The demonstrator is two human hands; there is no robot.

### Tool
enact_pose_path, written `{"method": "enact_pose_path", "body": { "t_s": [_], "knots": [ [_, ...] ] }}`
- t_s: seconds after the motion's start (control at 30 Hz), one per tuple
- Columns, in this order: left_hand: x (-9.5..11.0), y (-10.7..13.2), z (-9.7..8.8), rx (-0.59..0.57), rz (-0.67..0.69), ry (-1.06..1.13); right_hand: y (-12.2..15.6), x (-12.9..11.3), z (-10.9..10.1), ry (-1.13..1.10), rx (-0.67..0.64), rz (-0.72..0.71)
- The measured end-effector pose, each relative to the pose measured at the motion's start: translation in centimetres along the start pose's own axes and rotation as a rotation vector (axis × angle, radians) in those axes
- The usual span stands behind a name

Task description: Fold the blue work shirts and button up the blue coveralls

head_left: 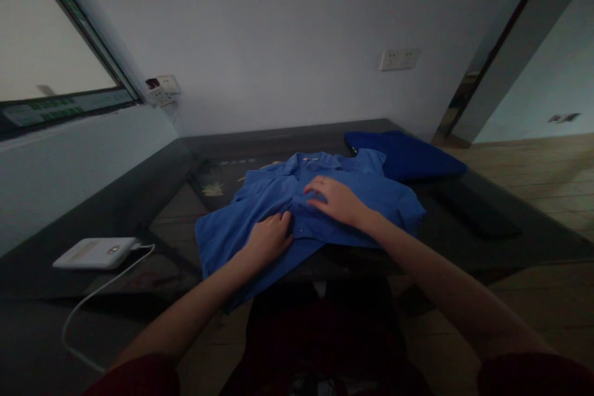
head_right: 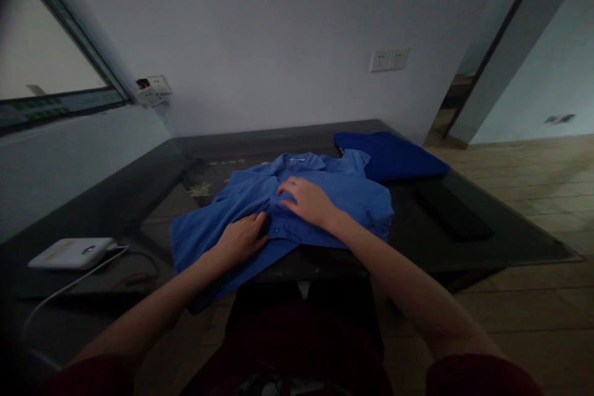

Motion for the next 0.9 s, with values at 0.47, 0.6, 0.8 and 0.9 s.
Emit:
{"method": "enact_pose_path", "body": {
  "t_s": [0.47, 0.6, 0.8, 0.9],
  "knots": [
    [0.5, 2.1, -1.5, -0.068, 0.251, 0.273, 7.2, -1.2, 1.9, 0.169, -0.254, -0.046],
    [1.5, 3.3, -2.4, -0.195, 0.429, 0.575, 9.3, -1.7, 1.2, 0.12, -0.335, -0.004],
    [0.8, -0.1, -1.4, -0.289, 0.333, 0.704, 7.8, -1.6, 0.7, 0.006, -0.326, 0.086],
    [-1.9, -4.1, -1.0, -0.131, 0.061, 0.661, 3.9, -1.4, -0.4, 0.032, -0.147, 0.109]
  ]
}}
Point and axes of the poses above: each hand's wrist, its own y-axis away from the middle knuckle, its own z-axis out of the palm, x = y × z, the point moved 9 cm from there along -y, towards the middle knuckle, and after that the axes turned 15 degrees about -y, right-handed, at the moved point
